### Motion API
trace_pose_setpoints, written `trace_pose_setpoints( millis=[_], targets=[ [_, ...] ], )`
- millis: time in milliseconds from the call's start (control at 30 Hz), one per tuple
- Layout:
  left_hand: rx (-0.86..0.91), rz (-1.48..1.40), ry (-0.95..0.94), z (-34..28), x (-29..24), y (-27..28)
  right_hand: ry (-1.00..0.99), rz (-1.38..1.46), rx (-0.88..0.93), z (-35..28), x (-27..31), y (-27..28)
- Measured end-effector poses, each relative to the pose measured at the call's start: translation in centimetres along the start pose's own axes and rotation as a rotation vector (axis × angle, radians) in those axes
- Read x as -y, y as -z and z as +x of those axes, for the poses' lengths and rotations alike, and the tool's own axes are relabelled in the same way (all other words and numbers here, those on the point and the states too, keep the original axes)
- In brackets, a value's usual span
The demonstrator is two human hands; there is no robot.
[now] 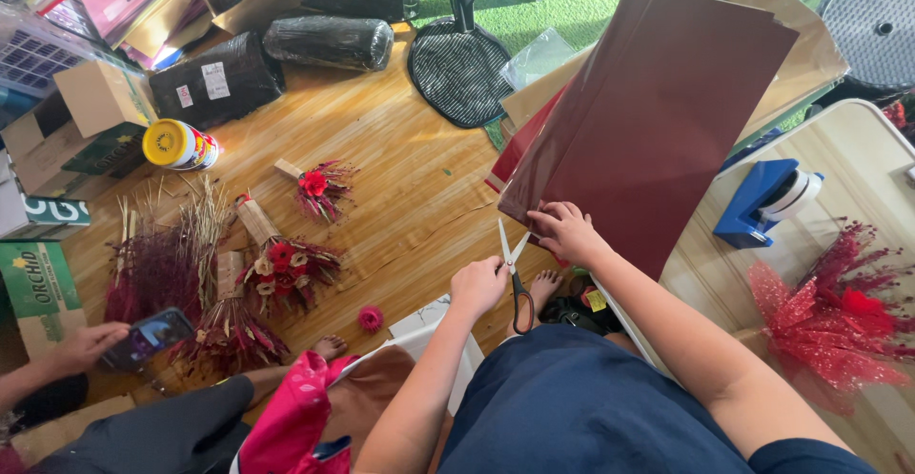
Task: The person prepares materials for a bouquet by assembling a decorative red sprig and then using shears to cut and separate sheets of red and brown wrapping film.
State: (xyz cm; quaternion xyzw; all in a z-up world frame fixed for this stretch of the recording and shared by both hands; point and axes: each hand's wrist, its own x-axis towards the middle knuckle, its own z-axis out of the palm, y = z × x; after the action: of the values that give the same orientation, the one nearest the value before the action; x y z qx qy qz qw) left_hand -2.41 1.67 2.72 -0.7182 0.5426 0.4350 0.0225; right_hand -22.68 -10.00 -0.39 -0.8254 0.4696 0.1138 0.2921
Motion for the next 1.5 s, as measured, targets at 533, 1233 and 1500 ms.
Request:
trace_pose_setpoints(
  millis=[533,1233,1500],
  targets=[
    [-0.151,-0.050,-0.147,4.6,0.3,-3.4,-0.348,-0.087,-0.158,-2.8,-4.9,-0.4],
    [-0.202,0.052,-0.247,6.9,1.5,-1.9,-0.411,-0.155,-0.045,-2.2,-7.1,-1.4],
    [-0.194,0.081,-0.273,7.8,-0.2,-1.3,-0.412,-0.160,-0.052,-2.3,-7.0,-1.4]
  ],
)
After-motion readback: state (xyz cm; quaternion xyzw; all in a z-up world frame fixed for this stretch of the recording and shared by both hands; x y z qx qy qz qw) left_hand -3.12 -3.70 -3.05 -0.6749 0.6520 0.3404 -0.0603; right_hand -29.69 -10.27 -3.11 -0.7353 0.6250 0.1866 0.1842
